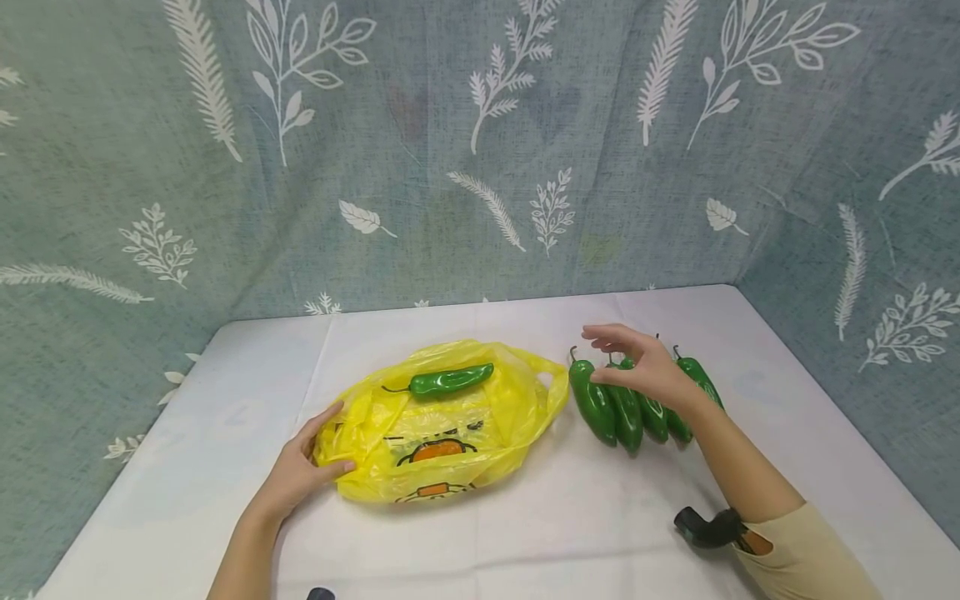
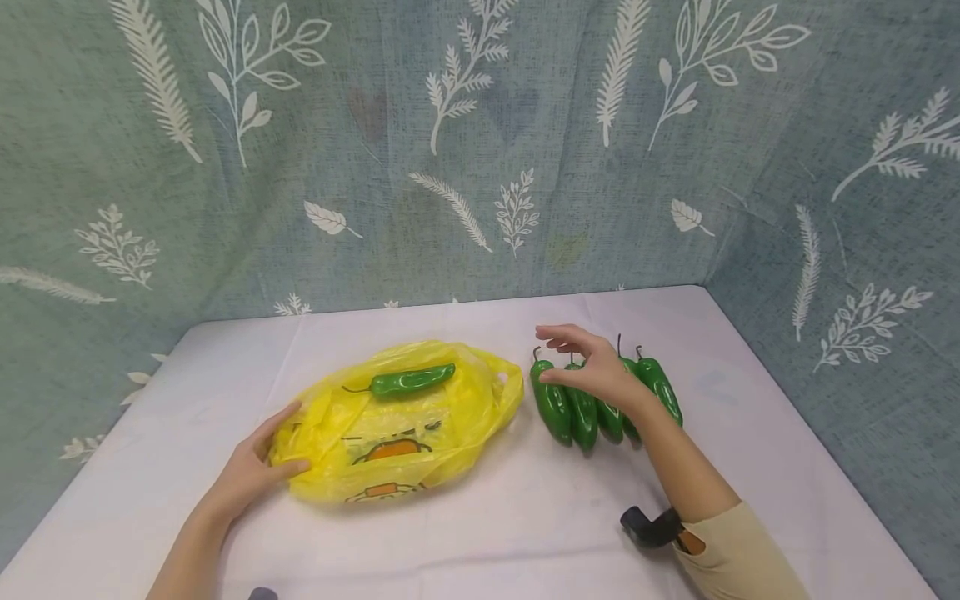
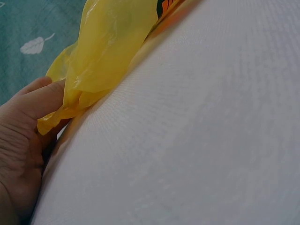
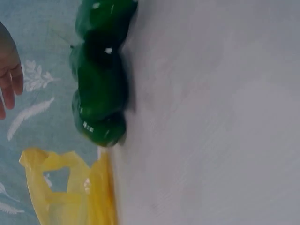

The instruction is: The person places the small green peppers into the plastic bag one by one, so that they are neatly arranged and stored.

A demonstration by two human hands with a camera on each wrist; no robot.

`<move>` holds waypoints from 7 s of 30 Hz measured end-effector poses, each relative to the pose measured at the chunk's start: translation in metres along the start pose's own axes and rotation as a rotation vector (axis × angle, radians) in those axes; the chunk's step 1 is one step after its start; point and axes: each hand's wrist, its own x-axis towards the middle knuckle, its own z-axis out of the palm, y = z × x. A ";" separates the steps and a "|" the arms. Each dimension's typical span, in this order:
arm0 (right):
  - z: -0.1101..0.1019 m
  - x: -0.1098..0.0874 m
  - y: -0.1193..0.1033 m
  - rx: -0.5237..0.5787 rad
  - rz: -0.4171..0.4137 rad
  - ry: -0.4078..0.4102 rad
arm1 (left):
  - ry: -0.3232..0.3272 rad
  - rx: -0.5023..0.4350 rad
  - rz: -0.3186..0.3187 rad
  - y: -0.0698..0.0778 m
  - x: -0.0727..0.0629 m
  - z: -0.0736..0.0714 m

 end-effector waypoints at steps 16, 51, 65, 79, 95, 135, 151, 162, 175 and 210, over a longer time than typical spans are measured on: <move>-0.031 -0.033 0.014 -0.080 0.034 0.072 | 0.001 0.006 -0.009 0.001 -0.001 0.001; -0.065 -0.091 0.068 -0.082 0.166 0.262 | -0.001 0.002 -0.023 -0.001 0.001 0.001; -0.062 -0.099 0.083 -0.131 0.255 0.235 | -0.003 0.004 -0.018 0.000 -0.001 0.001; -0.064 -0.097 0.087 -0.219 0.425 0.210 | 0.002 0.001 -0.010 -0.001 -0.001 0.001; -0.065 -0.099 0.089 -0.270 0.476 0.247 | 0.004 -0.015 -0.012 0.000 -0.001 0.000; -0.075 -0.085 0.052 -0.273 0.405 0.252 | 0.004 -0.008 -0.007 0.000 -0.003 0.000; -0.070 -0.073 0.028 -0.285 0.273 0.187 | 0.007 -0.010 -0.003 0.000 -0.003 0.001; -0.055 -0.060 0.016 -0.246 0.201 0.161 | 0.004 -0.001 -0.004 0.001 -0.001 0.000; -0.038 -0.032 -0.011 -0.215 0.170 0.072 | 0.003 -0.005 -0.002 0.000 -0.003 0.000; 0.018 0.047 -0.052 -0.061 -0.047 -0.183 | -0.006 -0.014 0.002 -0.001 0.000 -0.001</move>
